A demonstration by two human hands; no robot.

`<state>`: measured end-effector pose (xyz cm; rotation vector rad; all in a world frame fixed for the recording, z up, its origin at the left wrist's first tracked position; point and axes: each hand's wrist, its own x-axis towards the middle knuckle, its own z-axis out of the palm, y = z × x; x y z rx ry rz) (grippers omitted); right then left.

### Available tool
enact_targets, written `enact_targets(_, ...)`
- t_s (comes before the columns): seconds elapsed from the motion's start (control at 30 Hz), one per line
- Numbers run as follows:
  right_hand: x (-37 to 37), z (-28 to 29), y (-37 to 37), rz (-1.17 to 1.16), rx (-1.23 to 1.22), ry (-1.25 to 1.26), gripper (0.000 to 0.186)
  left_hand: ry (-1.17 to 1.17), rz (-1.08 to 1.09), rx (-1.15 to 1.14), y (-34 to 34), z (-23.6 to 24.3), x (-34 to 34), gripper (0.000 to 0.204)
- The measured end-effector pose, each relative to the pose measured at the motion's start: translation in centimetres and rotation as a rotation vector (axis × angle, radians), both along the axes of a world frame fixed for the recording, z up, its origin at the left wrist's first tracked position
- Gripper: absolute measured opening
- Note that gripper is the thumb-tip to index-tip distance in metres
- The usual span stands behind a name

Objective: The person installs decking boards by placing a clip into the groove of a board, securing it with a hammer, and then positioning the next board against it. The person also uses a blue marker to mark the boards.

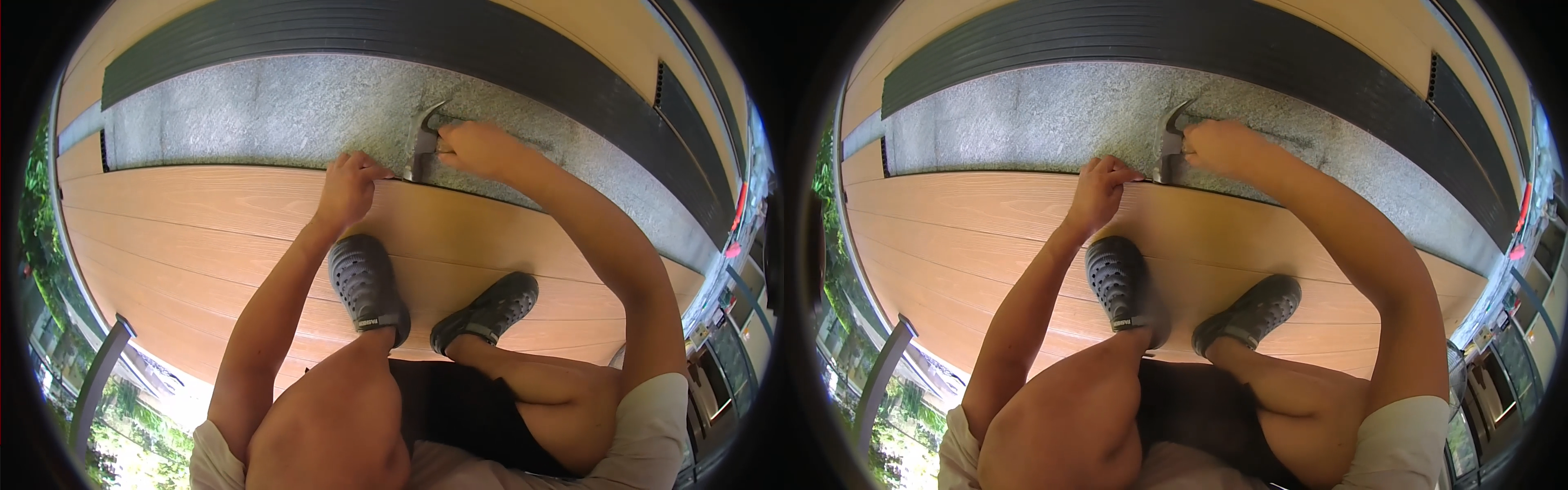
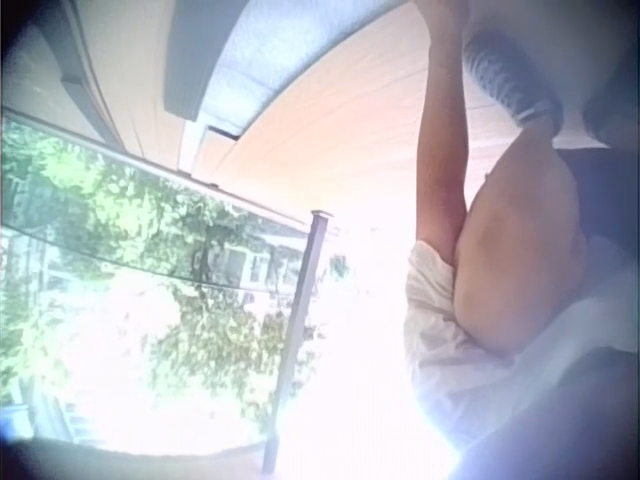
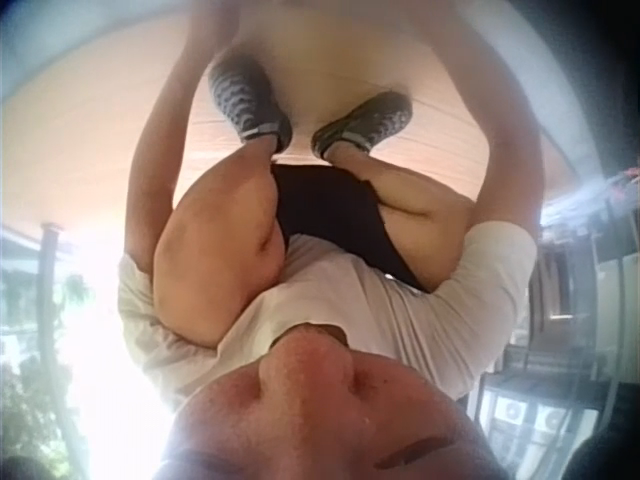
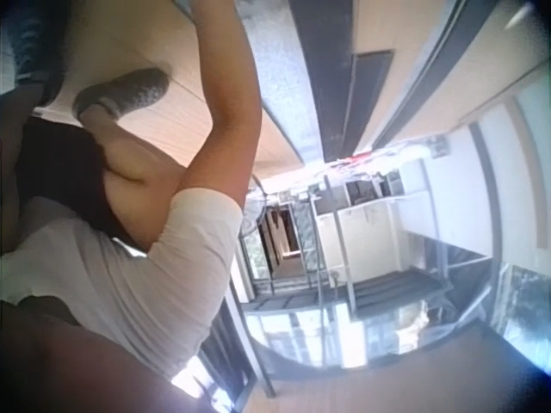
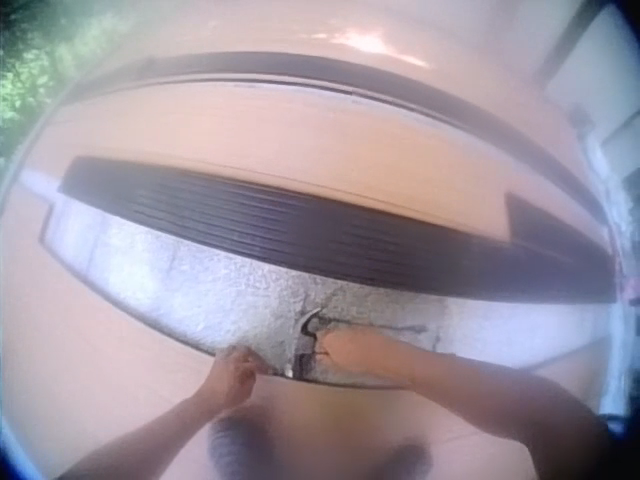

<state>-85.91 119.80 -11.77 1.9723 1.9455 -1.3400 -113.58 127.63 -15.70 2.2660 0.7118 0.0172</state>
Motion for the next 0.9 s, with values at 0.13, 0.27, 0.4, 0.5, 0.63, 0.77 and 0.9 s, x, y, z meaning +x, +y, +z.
enact_targets(0.13, 0.7, 0.9, -0.1, -0.187, -0.016, 0.095, 0.032, 0.053, -0.008, 0.053, 0.0, -0.3, 0.2, 0.038)
enact_targets(0.27, 0.4, -0.1, -1.8, -0.087, -0.006, 0.016, 0.033, 0.060, -0.017, 0.051, -0.5, -0.2, 0.6, 0.039)
enact_targets(0.4, 0.8, 0.9, -1.4, -0.193, -0.103, 0.054, 0.032, 0.128, -0.007, 0.065, -0.8, -0.3, 0.4, 0.040)
enact_targets(0.5, 0.6, 0.7, -1.9, -0.183, -0.070, 0.032, 0.032, 0.149, -0.002, 0.069, -1.0, -0.3, 0.8, 0.041)
enact_targets(0.63, 1.0, 1.5, -1.0, -0.119, -0.099, 0.030, 0.031, 0.196, -0.011, 0.068, -1.1, -0.1, 0.8, 0.042)
enact_targets(0.77, 0.8, 1.7, -1.3, -0.122, -0.021, 0.030, 0.030, 0.160, 0.002, 0.055, -1.0, 0.3, 1.0, 0.041)
enact_targets(0.9, 0.7, 1.5, -1.4, -0.169, -0.087, 0.029, 0.031, 0.157, 0.012, 0.065, -1.1, 0.1, 0.7, 0.040)
